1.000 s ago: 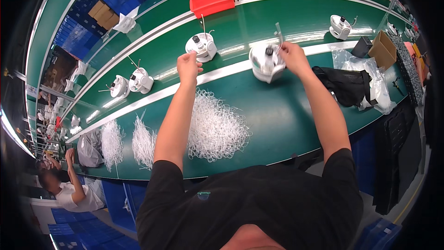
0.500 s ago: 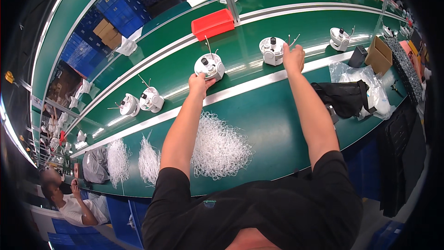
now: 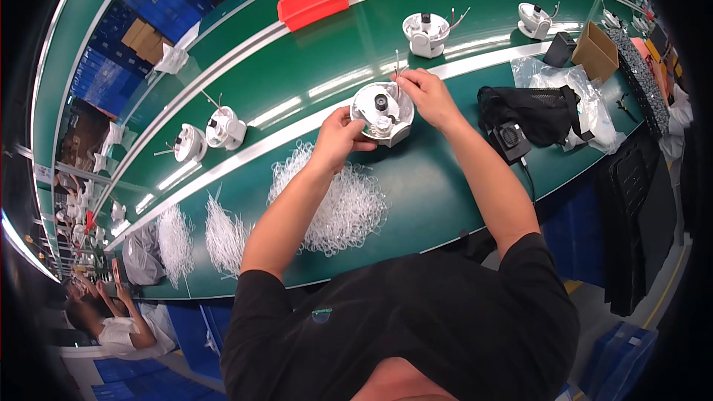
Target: The person sits at a green assembly table and repeatedly picks up white zip ties from a pile. They insert the ties into a small white circular device, manipulate the internal components, and then place the device back on the table. The process is repeated continuously throughout the clip.
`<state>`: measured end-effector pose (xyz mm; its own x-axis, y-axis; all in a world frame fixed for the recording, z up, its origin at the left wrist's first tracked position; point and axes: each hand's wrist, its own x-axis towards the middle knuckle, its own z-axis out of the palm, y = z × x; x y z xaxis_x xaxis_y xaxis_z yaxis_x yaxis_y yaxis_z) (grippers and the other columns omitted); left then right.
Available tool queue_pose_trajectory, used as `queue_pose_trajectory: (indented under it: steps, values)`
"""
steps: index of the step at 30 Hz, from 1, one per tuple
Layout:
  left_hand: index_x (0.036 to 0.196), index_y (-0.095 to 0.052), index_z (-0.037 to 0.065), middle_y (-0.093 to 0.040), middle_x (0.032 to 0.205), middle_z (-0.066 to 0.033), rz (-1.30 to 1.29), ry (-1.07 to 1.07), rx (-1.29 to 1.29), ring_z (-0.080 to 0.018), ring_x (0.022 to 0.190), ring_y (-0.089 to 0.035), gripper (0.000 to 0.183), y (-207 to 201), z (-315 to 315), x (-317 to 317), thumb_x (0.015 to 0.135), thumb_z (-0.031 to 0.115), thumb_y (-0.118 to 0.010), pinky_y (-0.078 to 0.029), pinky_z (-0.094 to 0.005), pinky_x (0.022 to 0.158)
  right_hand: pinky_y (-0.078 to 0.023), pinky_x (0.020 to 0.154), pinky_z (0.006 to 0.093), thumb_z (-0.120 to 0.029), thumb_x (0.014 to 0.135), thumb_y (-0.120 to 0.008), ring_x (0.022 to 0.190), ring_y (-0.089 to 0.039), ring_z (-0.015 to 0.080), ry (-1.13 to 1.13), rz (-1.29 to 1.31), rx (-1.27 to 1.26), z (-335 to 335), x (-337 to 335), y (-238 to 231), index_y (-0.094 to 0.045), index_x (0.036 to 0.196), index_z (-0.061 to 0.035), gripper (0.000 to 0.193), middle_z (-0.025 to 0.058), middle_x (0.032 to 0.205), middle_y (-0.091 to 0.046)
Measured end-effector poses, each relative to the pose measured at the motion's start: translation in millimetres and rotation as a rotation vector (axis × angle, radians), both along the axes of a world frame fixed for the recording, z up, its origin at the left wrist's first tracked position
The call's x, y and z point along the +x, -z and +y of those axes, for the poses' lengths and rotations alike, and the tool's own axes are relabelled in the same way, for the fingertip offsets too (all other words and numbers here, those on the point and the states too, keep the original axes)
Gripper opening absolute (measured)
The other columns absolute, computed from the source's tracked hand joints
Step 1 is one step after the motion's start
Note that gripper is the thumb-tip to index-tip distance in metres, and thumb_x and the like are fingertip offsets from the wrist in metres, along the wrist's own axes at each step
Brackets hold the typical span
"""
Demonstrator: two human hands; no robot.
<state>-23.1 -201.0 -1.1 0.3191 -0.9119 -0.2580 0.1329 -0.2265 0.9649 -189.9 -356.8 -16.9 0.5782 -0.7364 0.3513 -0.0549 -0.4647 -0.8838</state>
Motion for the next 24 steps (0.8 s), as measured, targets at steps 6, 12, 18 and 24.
queue_pose_trajectory:
  steps: [6, 12, 18, 24]
  values:
    - [0.131, -0.046, -0.008, -0.066, 0.105, -0.0178, 0.087, 0.025, 0.057, -0.023, 0.077, -0.071, 0.043, 12.7, 15.1, -27.9, 0.09, 0.003, -0.054, -0.063, -0.0302, 0.064, -0.048, 0.083, 0.0301, -0.016, 0.096, -0.061, 0.094, -0.062, 0.0178, -0.054, 0.032, 0.004, 21.3, -19.6, -3.0, -0.071, 0.105, -0.0002, 0.021, 0.0091, 0.101, -0.065]
    - [0.124, -0.055, -0.004, -0.067, 0.105, -0.0133, -0.107, 0.203, 0.051, -0.0195, 0.074, -0.07, 0.046, 16.8, 19.8, -21.6, 0.096, 0.031, -0.064, -0.058, -0.0286, 0.057, -0.048, 0.08, 0.0268, -0.016, 0.1, -0.053, 0.088, -0.061, 0.0105, -0.027, 0.049, 0.215, 20.5, -25.2, 2.5, -0.065, 0.105, 0.0006, 0.021, 0.0038, 0.091, -0.067]
    - [0.1, -0.067, 0.002, -0.071, 0.09, -0.0105, -0.933, 0.175, 0.03, -0.0203, 0.075, -0.067, 0.022, 5.1, 41.3, 16.4, 0.091, 0.022, -0.067, -0.053, -0.0346, 0.067, -0.043, 0.08, 0.0241, -0.016, 0.101, -0.05, 0.082, -0.054, 0.0087, -0.005, 0.072, 0.222, 26.3, -31.6, -1.4, -0.067, 0.112, -0.0001, 0.026, -0.0012, 0.083, -0.059]
    - [0.095, -0.068, 0.004, -0.071, 0.093, -0.015, -1.165, 0.409, 0.231, -0.0338, 0.085, -0.068, 0.017, 4.7, 52.5, -4.3, 0.083, 0.015, -0.072, -0.053, -0.0426, 0.076, -0.043, 0.078, 0.0239, -0.016, 0.101, -0.05, 0.082, -0.053, 0.0079, 0.0, 0.079, 0.231, 28.8, -28.3, -1.1, -0.067, 0.115, -0.0003, 0.027, -0.0019, 0.081, -0.057]
